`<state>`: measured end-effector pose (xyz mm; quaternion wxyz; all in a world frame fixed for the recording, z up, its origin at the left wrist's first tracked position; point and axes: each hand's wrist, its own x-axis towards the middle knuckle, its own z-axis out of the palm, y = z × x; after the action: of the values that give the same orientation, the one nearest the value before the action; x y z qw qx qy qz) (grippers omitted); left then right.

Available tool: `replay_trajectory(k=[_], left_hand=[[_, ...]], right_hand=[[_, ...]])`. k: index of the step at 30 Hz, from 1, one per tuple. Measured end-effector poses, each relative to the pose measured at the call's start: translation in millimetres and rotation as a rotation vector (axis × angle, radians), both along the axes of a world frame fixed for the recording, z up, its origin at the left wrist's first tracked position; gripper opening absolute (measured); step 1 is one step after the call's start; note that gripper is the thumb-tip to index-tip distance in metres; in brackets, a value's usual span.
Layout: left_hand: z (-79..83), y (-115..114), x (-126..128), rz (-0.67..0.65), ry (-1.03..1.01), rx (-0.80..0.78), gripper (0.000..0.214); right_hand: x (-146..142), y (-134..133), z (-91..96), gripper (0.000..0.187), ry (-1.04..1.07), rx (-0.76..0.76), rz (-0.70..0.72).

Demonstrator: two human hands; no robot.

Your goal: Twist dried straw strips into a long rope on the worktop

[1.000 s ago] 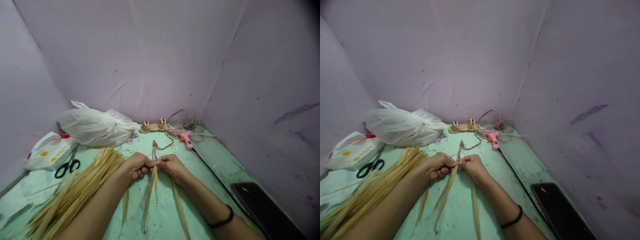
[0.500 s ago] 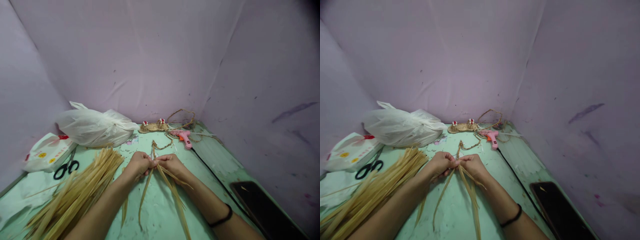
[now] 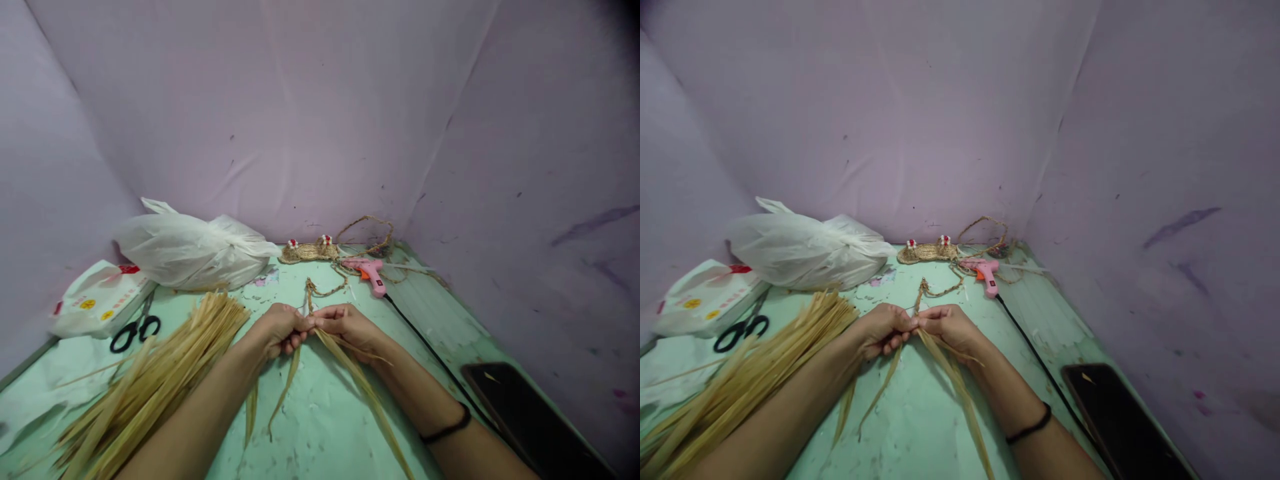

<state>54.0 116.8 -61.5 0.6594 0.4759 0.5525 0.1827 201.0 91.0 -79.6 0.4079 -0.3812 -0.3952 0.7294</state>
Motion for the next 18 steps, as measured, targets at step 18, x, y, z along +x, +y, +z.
replay_trajectory(k=[18], left_hand=[[7.4,-9.1,6.2,0.039,0.186,0.160,0.017]], right_hand=[[-10.1,-0.9,-3.9,0.011,-0.392,0.096,-0.177]])
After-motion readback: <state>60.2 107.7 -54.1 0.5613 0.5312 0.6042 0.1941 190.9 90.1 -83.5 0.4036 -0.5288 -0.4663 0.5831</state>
